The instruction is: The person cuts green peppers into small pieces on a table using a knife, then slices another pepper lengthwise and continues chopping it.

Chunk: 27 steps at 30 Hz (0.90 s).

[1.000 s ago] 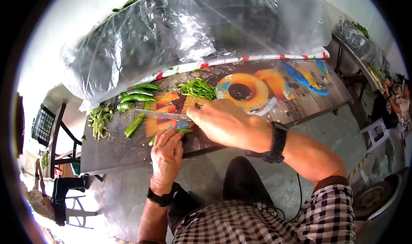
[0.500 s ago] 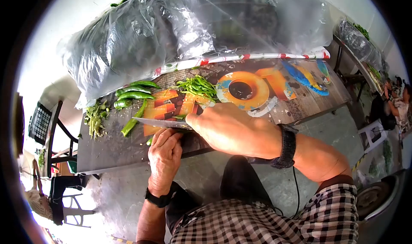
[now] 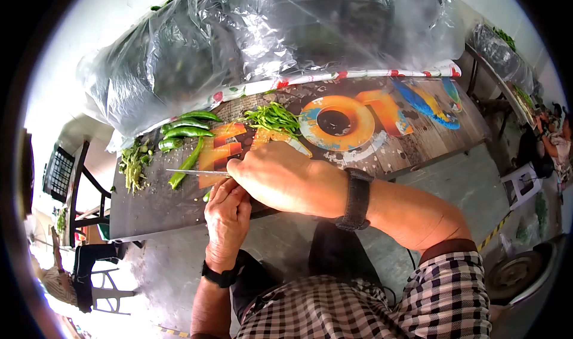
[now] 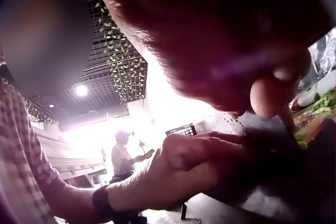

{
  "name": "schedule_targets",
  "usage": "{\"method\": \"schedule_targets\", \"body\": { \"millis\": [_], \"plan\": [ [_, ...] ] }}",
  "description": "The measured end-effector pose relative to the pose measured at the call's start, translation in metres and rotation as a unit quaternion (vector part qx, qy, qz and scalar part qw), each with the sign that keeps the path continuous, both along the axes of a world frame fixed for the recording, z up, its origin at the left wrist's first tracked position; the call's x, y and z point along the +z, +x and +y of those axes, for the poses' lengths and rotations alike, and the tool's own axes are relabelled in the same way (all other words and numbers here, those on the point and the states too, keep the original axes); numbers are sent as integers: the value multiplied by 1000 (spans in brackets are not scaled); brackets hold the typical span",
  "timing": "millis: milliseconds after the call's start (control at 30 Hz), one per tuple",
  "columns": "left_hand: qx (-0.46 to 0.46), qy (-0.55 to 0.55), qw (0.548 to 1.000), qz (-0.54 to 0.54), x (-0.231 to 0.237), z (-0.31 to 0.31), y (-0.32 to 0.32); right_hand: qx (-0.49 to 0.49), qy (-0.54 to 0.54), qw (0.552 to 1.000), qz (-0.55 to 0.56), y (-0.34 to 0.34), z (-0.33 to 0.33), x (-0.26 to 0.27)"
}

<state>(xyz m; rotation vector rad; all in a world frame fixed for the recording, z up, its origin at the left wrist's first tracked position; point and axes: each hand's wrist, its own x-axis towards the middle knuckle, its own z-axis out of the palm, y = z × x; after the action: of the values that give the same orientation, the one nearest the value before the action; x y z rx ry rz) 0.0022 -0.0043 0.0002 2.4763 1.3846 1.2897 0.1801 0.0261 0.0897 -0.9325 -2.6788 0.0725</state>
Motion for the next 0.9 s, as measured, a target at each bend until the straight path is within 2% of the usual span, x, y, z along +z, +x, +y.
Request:
{"method": "schedule_targets", "body": {
  "millis": [133, 200, 233, 333, 467, 567, 600, 900],
  "plan": [
    [-6, -2, 1000, 5, 1, 1, -2, -13, -11, 1000, 21, 20, -12, -6],
    [-10, -4, 1000, 1, 3, 0, -2, -15, -5, 1000, -13, 27, -16, 3],
    [-11, -5, 1000, -3, 3, -1, -1, -74, -61, 995, -26, 44, -23, 3],
    [-11, 2, 1000, -4, 1, -1, -1, -119, -2, 992, -38, 62, -23, -8],
    [27, 55, 997, 55, 2, -3, 1, -105, -5, 994, 0, 53, -24, 0],
    [32, 48, 997, 50, -3, -3, 0, -76, -8, 997, 10, 48, -26, 9],
    [35, 47, 997, 48, -4, -3, 0, -56, 12, 997, 48, 46, -24, 6],
    [30, 35, 999, 29, -4, -3, -1, -45, -30, 998, 7, 38, -18, 3]
  ]
}}
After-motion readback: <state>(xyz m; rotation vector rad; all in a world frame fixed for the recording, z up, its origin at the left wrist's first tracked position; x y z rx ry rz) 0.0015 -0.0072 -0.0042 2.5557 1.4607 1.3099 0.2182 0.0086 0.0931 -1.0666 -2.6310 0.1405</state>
